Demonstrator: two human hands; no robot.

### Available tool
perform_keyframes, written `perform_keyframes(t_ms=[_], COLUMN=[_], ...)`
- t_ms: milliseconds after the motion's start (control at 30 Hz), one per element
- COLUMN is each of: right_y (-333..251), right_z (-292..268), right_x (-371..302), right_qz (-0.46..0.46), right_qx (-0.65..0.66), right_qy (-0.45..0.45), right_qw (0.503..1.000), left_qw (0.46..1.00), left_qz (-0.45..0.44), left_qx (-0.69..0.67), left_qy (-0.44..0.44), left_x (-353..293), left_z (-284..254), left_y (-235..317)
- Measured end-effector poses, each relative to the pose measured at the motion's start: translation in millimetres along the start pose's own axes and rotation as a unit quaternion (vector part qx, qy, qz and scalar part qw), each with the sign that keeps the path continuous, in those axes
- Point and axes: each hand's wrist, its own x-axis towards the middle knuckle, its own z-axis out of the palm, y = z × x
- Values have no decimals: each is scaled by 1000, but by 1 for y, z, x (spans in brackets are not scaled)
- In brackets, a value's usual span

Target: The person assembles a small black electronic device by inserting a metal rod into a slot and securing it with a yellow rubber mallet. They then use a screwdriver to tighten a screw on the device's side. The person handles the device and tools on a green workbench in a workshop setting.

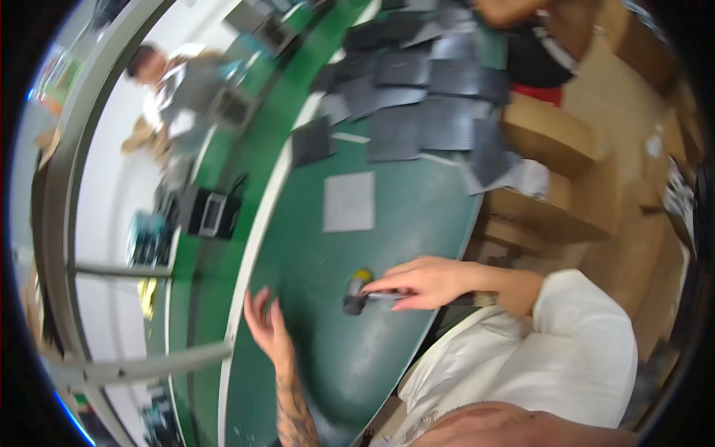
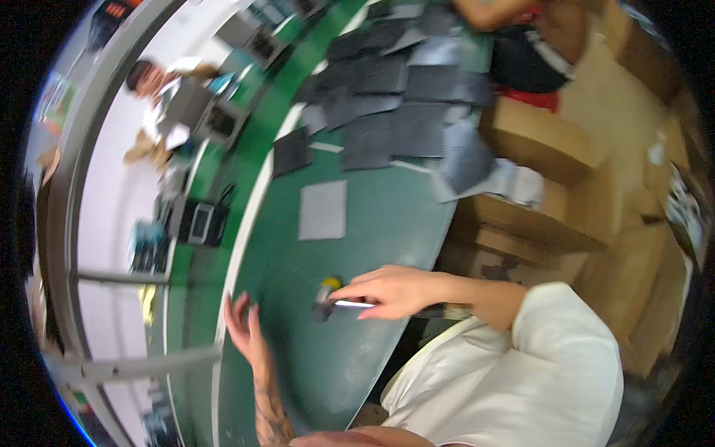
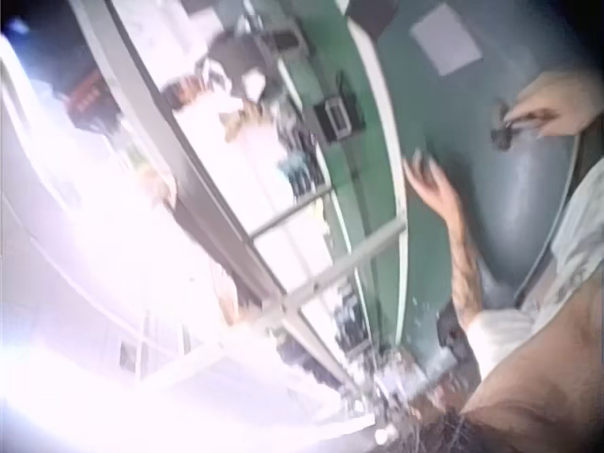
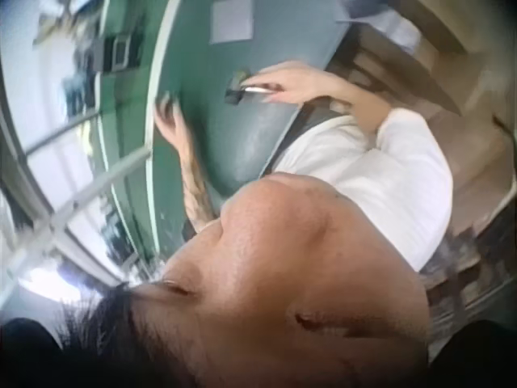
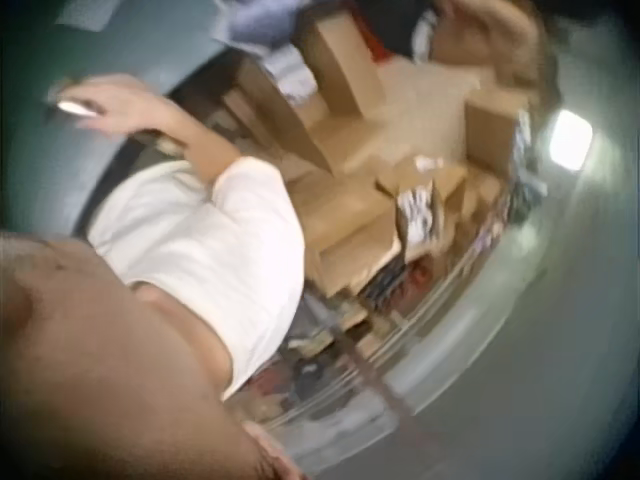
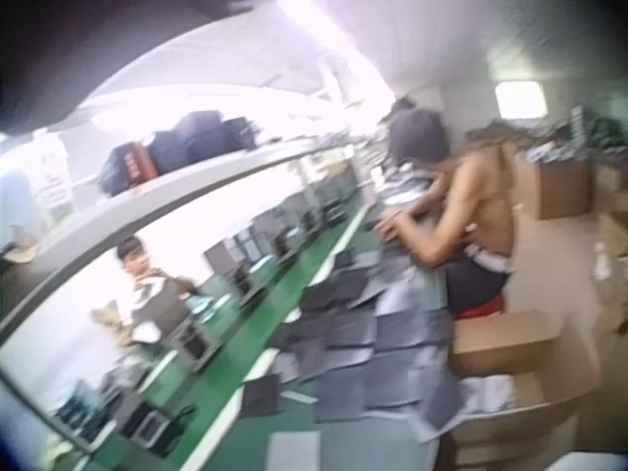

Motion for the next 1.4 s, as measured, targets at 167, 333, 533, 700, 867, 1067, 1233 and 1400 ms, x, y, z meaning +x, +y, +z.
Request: perform_keyframes(t_ms=[167, 333, 533, 700, 867, 1067, 1233, 1400], right_y=[4, -20, -12, -3, 6, 6, 5, 3], right_z=[18, 54, 119, 122, 122, 118, 115, 116], right_x=[10, 85, 140, 155, 150, 157, 159, 155], right_qz=[-81, 8, 35, 106, 94, 173, 206, 217], right_qx=[-32, 221, 324, 336, 356, 442, 472, 466], right_qy=[-14, -258, -281, -276, -272, -294, -305, -298], right_qw=[996, 940, 903, 894, 889, 829, 801, 805], left_qw=[997, 977, 918, 942, 991, 991, 989, 991], left_qz=[-22, -11, -109, -131, -59, -99, -114, -90], left_qx=[-62, -212, -354, -275, -114, -91, -93, -98], left_qy=[31, 34, 141, 140, 26, 9, 13, 5], left_x=[-54, -65, -50, -47, -53, -50, -50, -51], left_z=[0, -6, -20, -28, -17, -18, -19, -21], left_y=[-10, -9, -29, -25, -26, -32, -31, -38])
